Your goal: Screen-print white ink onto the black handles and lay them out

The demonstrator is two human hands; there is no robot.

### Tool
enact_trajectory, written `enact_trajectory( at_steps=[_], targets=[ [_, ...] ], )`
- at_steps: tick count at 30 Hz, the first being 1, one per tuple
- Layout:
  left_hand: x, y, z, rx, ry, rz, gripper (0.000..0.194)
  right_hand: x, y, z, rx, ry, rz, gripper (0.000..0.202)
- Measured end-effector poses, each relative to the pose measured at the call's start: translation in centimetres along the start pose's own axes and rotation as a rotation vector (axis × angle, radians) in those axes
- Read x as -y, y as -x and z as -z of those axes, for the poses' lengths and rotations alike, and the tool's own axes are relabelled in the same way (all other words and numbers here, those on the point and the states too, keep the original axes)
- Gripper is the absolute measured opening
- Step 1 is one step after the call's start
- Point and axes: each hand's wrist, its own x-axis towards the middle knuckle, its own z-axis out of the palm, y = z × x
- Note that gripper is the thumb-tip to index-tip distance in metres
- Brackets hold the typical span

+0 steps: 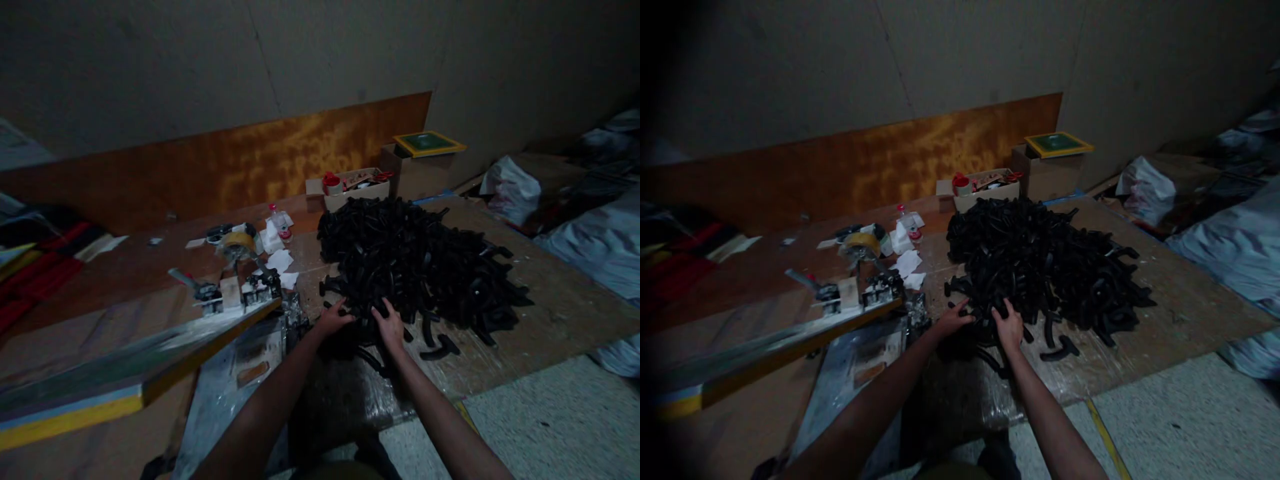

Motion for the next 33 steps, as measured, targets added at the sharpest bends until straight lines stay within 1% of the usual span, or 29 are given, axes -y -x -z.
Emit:
enact_trajectory(
  at_steps=[2, 5, 8, 10, 12, 14, 17, 19, 21, 23, 24, 25, 26, 27, 28, 29, 31, 33],
  targets=[
    [0.8, 1.4, -0.1, -0.029, -0.056, -0.012, 0.077, 0.7, 1.2, -0.4, 0.05, 0.105, 0.032, 0.061],
    [1.5, 3.3, -0.1, -0.085, -0.089, -0.024, 0.073, 1.3, 2.6, 0.0, 0.159, 0.229, 0.134, 0.06],
    [1.7, 4.8, 0.1, -0.149, -0.121, -0.026, 0.072, 1.8, 3.2, 1.3, 0.266, 0.335, 0.27, 0.056],
    [1.5, 5.9, 0.5, -0.17, -0.122, -0.038, 0.069, 2.5, 3.2, 2.4, 0.31, 0.429, 0.307, 0.049],
    [1.1, 7.2, 1.2, -0.182, -0.102, -0.065, 0.064, 3.9, 3.0, 3.2, 0.315, 0.518, 0.289, 0.045],
    [0.7, 8.8, 2.3, -0.212, -0.082, -0.096, 0.058, 5.5, 2.8, 3.5, 0.276, 0.583, 0.241, 0.05],
    [0.9, 12.0, 4.5, -0.277, -0.026, -0.153, 0.051, 7.9, 2.9, 2.6, 0.197, 0.635, 0.165, 0.063],
    [2.0, 14.6, 6.4, -0.3, 0.027, -0.193, 0.046, 9.0, 2.9, 1.5, 0.167, 0.633, 0.114, 0.062],
    [4.1, 17.7, 8.4, -0.305, 0.061, -0.218, 0.042, 9.7, 2.8, 0.4, 0.143, 0.581, 0.047, 0.057],
    [7.3, 21.1, 10.5, -0.318, 0.088, -0.213, 0.038, 10.1, 3.0, -0.4, 0.073, 0.47, -0.004, 0.054],
    [9.3, 22.9, 11.5, -0.327, 0.117, -0.197, 0.038, 10.4, 3.4, -0.8, 0.008, 0.401, -0.007, 0.053],
    [11.4, 24.7, 12.5, -0.341, 0.158, -0.164, 0.038, 10.7, 3.9, -1.3, -0.068, 0.333, 0.016, 0.052],
    [13.6, 26.4, 13.4, -0.362, 0.207, -0.118, 0.039, 11.1, 4.8, -1.8, -0.136, 0.272, 0.07, 0.051],
    [15.8, 28.1, 14.3, -0.392, 0.259, -0.063, 0.039, 11.6, 6.0, -2.5, -0.176, 0.219, 0.154, 0.049],
    [17.9, 29.6, 15.1, -0.432, 0.309, -0.001, 0.039, 12.2, 7.6, -3.5, -0.17, 0.177, 0.266, 0.047],
    [19.8, 31.0, 15.9, -0.477, 0.354, 0.06, 0.038, 13.0, 9.3, -4.7, -0.111, 0.148, 0.401, 0.044],
    [22.9, 33.1, 17.2, -0.549, 0.447, 0.159, 0.039, 14.8, 13.3, -7.7, 0.108, 0.129, 0.692, 0.037],
    [24.8, 34.2, 18.3, -0.573, 0.54, 0.221, 0.044, 16.5, 16.9, -11.1, 0.319, 0.166, 0.925, 0.031]
  ],
)
